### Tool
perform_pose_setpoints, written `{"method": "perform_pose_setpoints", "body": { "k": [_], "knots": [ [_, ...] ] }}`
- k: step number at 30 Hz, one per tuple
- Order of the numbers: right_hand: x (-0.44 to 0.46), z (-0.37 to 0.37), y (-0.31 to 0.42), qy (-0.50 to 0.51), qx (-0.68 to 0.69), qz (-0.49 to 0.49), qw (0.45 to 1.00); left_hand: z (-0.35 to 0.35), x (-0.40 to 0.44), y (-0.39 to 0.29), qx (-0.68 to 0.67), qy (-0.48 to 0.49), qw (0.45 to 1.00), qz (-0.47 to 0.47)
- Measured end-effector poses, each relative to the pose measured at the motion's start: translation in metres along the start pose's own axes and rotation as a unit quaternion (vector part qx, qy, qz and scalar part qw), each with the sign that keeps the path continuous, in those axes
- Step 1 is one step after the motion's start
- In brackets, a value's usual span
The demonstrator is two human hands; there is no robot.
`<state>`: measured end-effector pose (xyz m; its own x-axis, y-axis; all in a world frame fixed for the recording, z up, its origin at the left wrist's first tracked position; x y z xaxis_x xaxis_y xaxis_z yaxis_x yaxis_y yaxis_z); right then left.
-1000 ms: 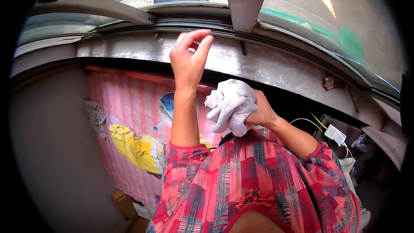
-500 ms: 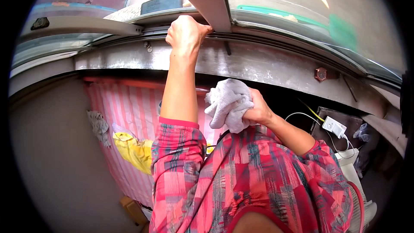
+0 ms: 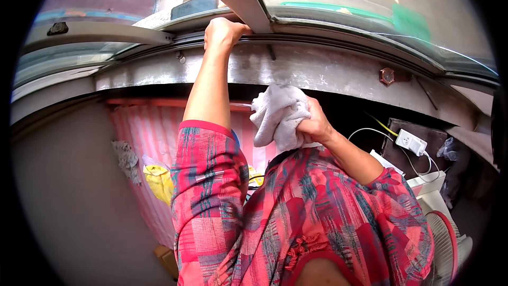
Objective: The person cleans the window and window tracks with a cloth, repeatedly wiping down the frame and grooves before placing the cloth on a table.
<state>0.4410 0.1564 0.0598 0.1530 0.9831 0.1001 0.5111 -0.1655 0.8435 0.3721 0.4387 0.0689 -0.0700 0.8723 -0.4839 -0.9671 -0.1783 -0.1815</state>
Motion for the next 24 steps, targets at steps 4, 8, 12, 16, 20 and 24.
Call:
{"method": "perform_pose_setpoints", "body": {
  "k": [4,8,12,16,20,24],
  "knots": [
    [-0.007,0.011,0.004,-0.059,0.028,-0.012,0.998,0.002,-0.014,0.006,-0.036,-0.015,0.999,0.029],
    [-0.016,0.026,0.002,-0.077,0.020,-0.006,0.997,0.003,-0.029,0.013,-0.119,-0.056,0.990,0.039],
    [-0.018,0.029,0.004,-0.103,0.031,0.001,0.994,0.002,-0.022,0.032,-0.308,0.003,0.951,-0.026],
    [-0.021,0.028,0.001,-0.109,-0.026,-0.008,0.994,0.013,-0.042,0.045,-0.469,0.187,0.863,-0.011],
    [-0.030,0.012,0.004,-0.025,0.040,-0.025,0.999,0.010,-0.074,0.059,-0.538,0.294,0.788,-0.045],
    [-0.047,-0.014,0.007,0.061,0.029,-0.088,0.994,-0.028,-0.109,0.081,-0.557,0.421,0.713,-0.059]
  ]
}}
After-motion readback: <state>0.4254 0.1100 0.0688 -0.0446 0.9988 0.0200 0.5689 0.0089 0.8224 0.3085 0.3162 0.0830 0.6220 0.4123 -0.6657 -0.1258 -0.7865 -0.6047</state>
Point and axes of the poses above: each hand's wrist, its own x-axis towards the middle knuckle, its own z-axis out of the back of the hand, y = z × x, the point moved 3 cm from there along x, towards the middle knuckle, and after that the axes turned 15 degrees about z, right-handed, at the moved point
